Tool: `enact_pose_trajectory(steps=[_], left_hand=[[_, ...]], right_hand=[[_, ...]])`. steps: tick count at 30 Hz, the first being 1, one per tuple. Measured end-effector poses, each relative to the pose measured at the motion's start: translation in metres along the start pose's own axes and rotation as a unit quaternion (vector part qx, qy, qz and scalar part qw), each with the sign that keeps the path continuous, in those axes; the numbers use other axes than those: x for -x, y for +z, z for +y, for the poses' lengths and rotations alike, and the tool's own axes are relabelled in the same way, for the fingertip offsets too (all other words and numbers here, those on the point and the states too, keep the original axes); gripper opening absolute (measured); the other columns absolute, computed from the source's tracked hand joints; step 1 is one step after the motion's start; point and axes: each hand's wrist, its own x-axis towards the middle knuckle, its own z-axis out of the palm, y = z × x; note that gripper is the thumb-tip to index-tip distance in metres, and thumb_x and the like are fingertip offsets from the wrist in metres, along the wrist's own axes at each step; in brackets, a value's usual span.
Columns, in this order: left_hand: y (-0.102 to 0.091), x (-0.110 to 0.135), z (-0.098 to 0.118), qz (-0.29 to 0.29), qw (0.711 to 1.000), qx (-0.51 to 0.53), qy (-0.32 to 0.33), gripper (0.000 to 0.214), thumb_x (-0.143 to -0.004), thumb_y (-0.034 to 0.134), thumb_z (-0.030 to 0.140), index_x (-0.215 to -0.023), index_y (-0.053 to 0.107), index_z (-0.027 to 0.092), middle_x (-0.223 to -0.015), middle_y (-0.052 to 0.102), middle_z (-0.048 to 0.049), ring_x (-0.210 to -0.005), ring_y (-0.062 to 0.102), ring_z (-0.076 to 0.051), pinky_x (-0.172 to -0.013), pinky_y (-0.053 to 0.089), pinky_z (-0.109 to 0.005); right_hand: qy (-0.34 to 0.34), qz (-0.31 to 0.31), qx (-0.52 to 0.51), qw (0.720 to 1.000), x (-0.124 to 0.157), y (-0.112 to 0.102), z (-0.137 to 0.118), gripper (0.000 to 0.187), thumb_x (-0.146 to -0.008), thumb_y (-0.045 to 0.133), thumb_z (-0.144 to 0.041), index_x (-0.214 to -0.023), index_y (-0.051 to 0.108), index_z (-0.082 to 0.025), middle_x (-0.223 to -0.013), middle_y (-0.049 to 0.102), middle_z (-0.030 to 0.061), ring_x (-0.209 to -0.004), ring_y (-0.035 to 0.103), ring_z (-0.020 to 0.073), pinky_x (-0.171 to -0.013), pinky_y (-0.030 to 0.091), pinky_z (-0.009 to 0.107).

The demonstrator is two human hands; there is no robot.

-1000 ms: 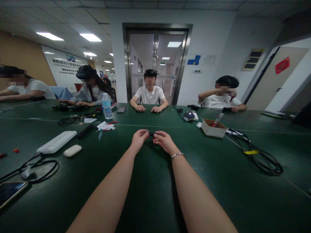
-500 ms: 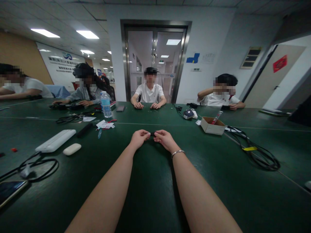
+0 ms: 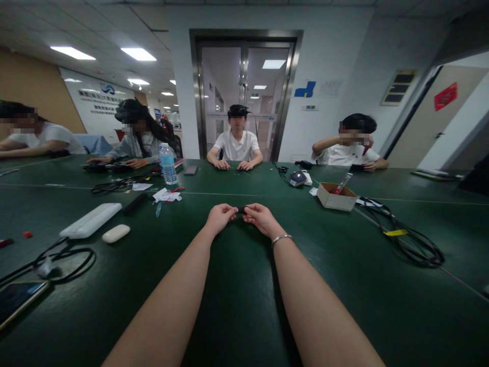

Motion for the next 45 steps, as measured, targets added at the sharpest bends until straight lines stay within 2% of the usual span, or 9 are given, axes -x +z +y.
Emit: enact_pose_trajectory(steps=[12,19,26,29,34,37,41,45], left_hand=[[-0.003,-0.005,-0.008,-0.012,0.998,-0.052,0.019,0.036,-0.075,0.057,0.049,-0.070,0.063,0.014,-0.057,0.059,-0.0024,-0.052,0.052,-0.012,-0.051,0.038,-0.023],[-0.001,-0.009,-0.010,-0.017,0.998,-0.059,-0.006,0.045,-0.079,0.050,0.055,-0.068,0.063,0.013,-0.054,0.058,-0.0018,-0.048,0.049,-0.011,-0.052,0.038,-0.024],[-0.003,-0.005,-0.007,0.002,0.994,-0.106,-0.001,0.054,-0.078,0.045,0.063,-0.058,0.060,0.015,-0.049,0.054,-0.0009,-0.045,0.047,-0.011,-0.051,0.035,-0.025],[-0.003,-0.005,-0.008,0.007,0.993,-0.120,0.008,0.056,-0.079,0.043,0.064,-0.057,0.059,0.015,-0.048,0.053,-0.0004,-0.044,0.046,-0.011,-0.052,0.035,-0.025],[-0.001,-0.009,-0.010,-0.005,0.998,-0.063,0.018,0.050,-0.076,0.049,0.061,-0.064,0.060,0.015,-0.054,0.056,-0.0008,-0.049,0.049,-0.011,-0.051,0.035,-0.024],[0.000,-0.008,-0.007,-0.022,1.000,-0.015,0.009,0.045,-0.072,0.056,0.058,-0.067,0.060,0.014,-0.057,0.056,-0.0011,-0.052,0.048,-0.011,-0.051,0.035,-0.023],[-0.001,-0.004,0.000,-0.032,0.999,0.019,0.009,0.041,-0.067,0.064,0.054,-0.074,0.063,0.013,-0.064,0.059,-0.0020,-0.058,0.050,-0.011,-0.054,0.036,-0.023],[-0.003,0.000,0.003,-0.034,0.998,0.041,0.016,0.039,-0.065,0.069,0.048,-0.083,0.065,0.014,-0.072,0.063,-0.0036,-0.067,0.054,-0.013,-0.057,0.038,-0.023]], right_hand=[[0.002,-0.003,-0.008,1.000,0.000,0.000,-0.001,0.013,-0.077,0.067,-0.002,-0.078,0.059,-0.012,-0.069,0.063,0.0027,-0.058,0.064,0.0121,-0.055,0.056,0.021],[0.004,-0.029,-0.009,1.000,-0.002,-0.004,0.001,0.017,-0.072,0.074,-0.007,-0.081,0.061,-0.013,-0.072,0.063,0.0026,-0.062,0.065,0.0130,-0.058,0.056,0.021],[0.007,-0.068,-0.012,0.998,0.001,-0.006,-0.002,0.021,-0.070,0.074,-0.005,-0.086,0.063,-0.014,-0.081,0.064,0.0029,-0.066,0.064,0.0114,-0.062,0.056,0.021],[0.016,-0.070,-0.008,0.997,0.002,-0.004,-0.005,0.021,-0.071,0.074,-0.006,-0.086,0.062,-0.014,-0.078,0.065,0.0033,-0.064,0.064,0.0108,-0.059,0.055,0.019],[0.041,-0.042,0.004,0.998,0.004,0.000,-0.009,0.011,-0.080,0.069,-0.013,-0.078,0.058,-0.011,-0.064,0.065,0.0068,-0.053,0.061,0.0097,-0.049,0.051,0.015],[0.039,-0.035,0.011,0.999,0.005,0.001,-0.009,0.016,-0.082,0.069,-0.019,-0.074,0.057,-0.011,-0.062,0.065,0.0084,-0.049,0.058,0.0089,-0.045,0.049,0.014],[0.028,-0.042,0.013,0.999,0.006,0.000,-0.009,0.023,-0.078,0.073,-0.026,-0.073,0.056,-0.012,-0.062,0.065,0.0078,-0.049,0.059,0.0096,-0.043,0.048,0.014],[0.030,-0.045,0.019,0.998,0.007,0.001,-0.011,0.023,-0.080,0.072,-0.026,-0.073,0.055,-0.013,-0.061,0.066,0.0075,-0.048,0.059,0.0096,-0.043,0.048,0.014]])
